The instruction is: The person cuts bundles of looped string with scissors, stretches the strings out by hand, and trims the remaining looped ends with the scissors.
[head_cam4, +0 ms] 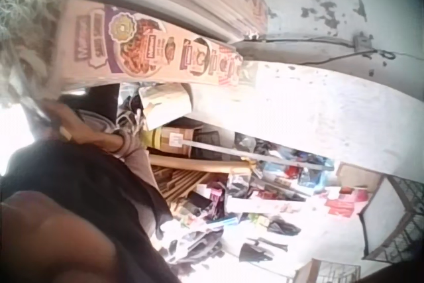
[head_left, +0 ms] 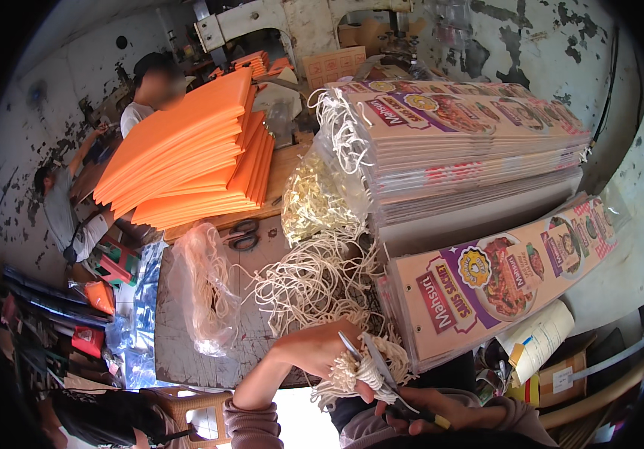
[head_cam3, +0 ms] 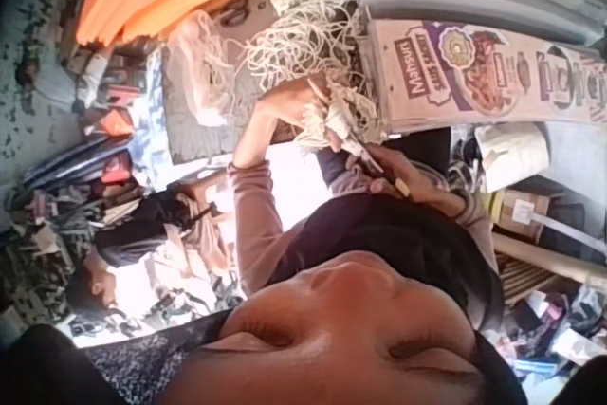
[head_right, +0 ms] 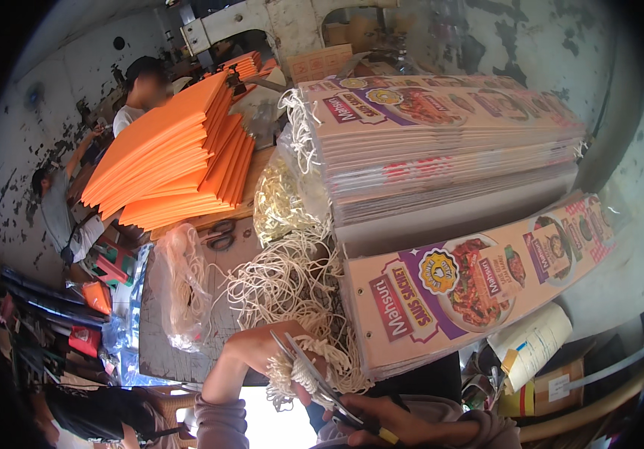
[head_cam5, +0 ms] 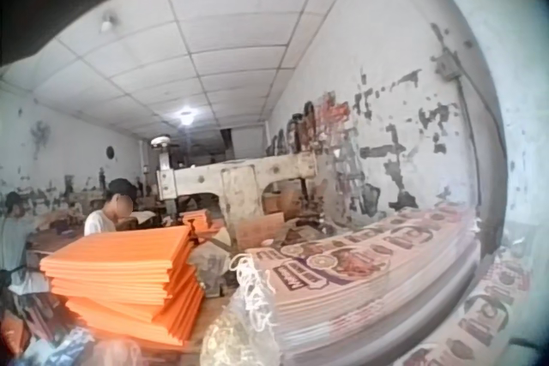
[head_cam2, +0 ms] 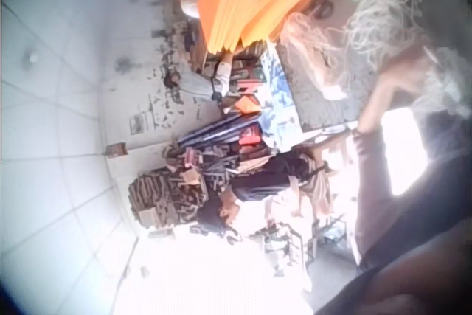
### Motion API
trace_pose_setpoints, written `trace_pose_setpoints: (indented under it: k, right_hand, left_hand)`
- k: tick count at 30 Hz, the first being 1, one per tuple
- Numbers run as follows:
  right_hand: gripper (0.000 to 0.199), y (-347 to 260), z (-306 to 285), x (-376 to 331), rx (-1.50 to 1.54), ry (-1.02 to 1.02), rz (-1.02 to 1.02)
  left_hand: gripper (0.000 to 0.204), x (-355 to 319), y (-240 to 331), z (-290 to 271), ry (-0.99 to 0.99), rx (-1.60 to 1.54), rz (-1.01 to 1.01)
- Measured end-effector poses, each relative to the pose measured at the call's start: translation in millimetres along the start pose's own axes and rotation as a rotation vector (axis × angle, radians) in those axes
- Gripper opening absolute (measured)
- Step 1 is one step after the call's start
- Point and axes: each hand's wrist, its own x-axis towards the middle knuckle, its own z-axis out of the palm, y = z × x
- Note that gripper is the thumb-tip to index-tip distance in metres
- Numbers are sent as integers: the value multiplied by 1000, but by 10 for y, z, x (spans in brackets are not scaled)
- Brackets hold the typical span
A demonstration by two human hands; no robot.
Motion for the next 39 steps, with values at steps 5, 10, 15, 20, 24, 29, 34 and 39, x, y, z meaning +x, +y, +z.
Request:
trace_pose_setpoints:
  k: [5,10,15,20,24,29,34,39]
  right_hand:
    - [52,73,-77,-110,-236,-22,73]
    - [44,18,32,-12,-63,69,-64]
    - [48,9,-78,-73,-198,-14,21]
    - [44,89,-51,-57,-280,-37,-2]
    - [41,-30,-59,10,80,20,-7]
    - [49,-53,-133,-24,-18,-48,78]
    - [52,-52,-138,20,60,-83,38]
    - [52,15,-163,-9,-125,-30,-15]
  left_hand:
    - [35,-41,79,-184,132,158,163]
    - [36,10,24,16,43,82,25]
    - [37,-64,-39,-90,78,230,146]
    - [42,-57,-139,-48,75,268,86]
    - [44,-142,-169,-48,17,292,-162]
    - [48,-240,-239,-163,41,110,-158]
    - [46,-119,-197,6,-20,-59,-209]
    - [29,-60,32,-216,166,208,12]
